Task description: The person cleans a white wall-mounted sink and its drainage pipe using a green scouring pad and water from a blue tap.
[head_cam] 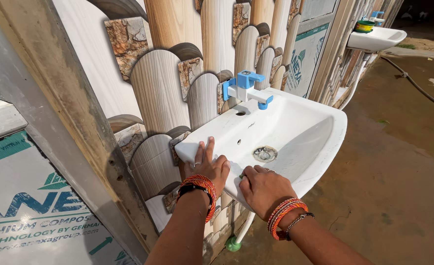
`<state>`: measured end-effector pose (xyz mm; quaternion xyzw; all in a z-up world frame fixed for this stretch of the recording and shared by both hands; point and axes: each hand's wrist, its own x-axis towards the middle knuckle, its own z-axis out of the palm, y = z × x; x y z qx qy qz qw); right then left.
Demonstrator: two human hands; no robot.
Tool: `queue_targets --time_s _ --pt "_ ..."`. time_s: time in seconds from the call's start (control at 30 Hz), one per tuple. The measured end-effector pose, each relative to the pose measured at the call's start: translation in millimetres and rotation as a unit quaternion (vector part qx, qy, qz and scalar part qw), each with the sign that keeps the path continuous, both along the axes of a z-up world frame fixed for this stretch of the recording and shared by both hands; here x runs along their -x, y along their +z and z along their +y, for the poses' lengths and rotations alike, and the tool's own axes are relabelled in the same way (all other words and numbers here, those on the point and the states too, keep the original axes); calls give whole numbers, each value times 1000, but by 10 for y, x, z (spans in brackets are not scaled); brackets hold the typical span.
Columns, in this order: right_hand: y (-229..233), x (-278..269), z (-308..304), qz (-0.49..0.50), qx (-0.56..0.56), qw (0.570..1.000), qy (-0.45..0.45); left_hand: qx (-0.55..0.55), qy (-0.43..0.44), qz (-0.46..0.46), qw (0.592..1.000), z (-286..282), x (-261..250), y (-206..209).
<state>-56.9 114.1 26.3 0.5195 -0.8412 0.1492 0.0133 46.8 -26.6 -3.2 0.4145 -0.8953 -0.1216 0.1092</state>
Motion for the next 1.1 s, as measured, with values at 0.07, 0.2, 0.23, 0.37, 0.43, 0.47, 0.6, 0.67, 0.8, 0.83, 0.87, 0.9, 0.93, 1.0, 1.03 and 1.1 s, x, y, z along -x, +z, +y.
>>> queue_targets --time_s 0.07,0.2,0.23,0.37,0.43,0.47,0.6,0.67,0.8,0.83,0.87,0.9,0.93,1.0,1.03,1.1 --pt "100 125 -4 -47 -64 997 -1 0 -3 -33 999 4 -1 53" --pt "69 56 -98 -18 -118 988 -103 17 -16 -5 1000 -4 -18 76" --pt "43 19 -142 -9 -112 986 -122 13 -11 -21 1000 -9 -12 70" --pt "60 6 -166 -18 -91 988 -121 26 -3 -20 999 -54 12 -6" --pt "102 -8 -136 -42 -72 992 -96 35 -3 -17 999 -91 40 -41" --pt "110 -15 -107 -40 -71 992 -100 41 3 -17 999 -107 51 -58" --pt "12 6 -55 -21 -18 998 -51 21 3 -21 1000 -113 68 -120" --pt "-31 60 -127 3 -27 998 -51 35 -20 -52 998 -159 64 -108" --pt "-116 125 -111 76 -8 994 -76 63 -77 -33 995 -164 137 -203" --pt "-126 105 -103 74 -12 994 -73 86 -87 -4 992 -143 128 -239" --pt "-159 60 -87 73 -13 994 -75 110 -96 25 989 -111 109 -266" --pt "-137 53 -91 80 2 994 -75 114 -98 30 988 -78 124 -245" --pt "-114 57 -89 88 17 993 -74 134 -109 15 985 -29 132 -218" --pt "-118 54 -73 100 17 992 -71 150 -116 1 982 101 76 -193" --pt "-140 45 -63 106 15 992 -70 124 -94 24 987 190 68 -184" --pt "-143 52 -56 101 31 992 -65 99 -68 48 992 350 25 -182"
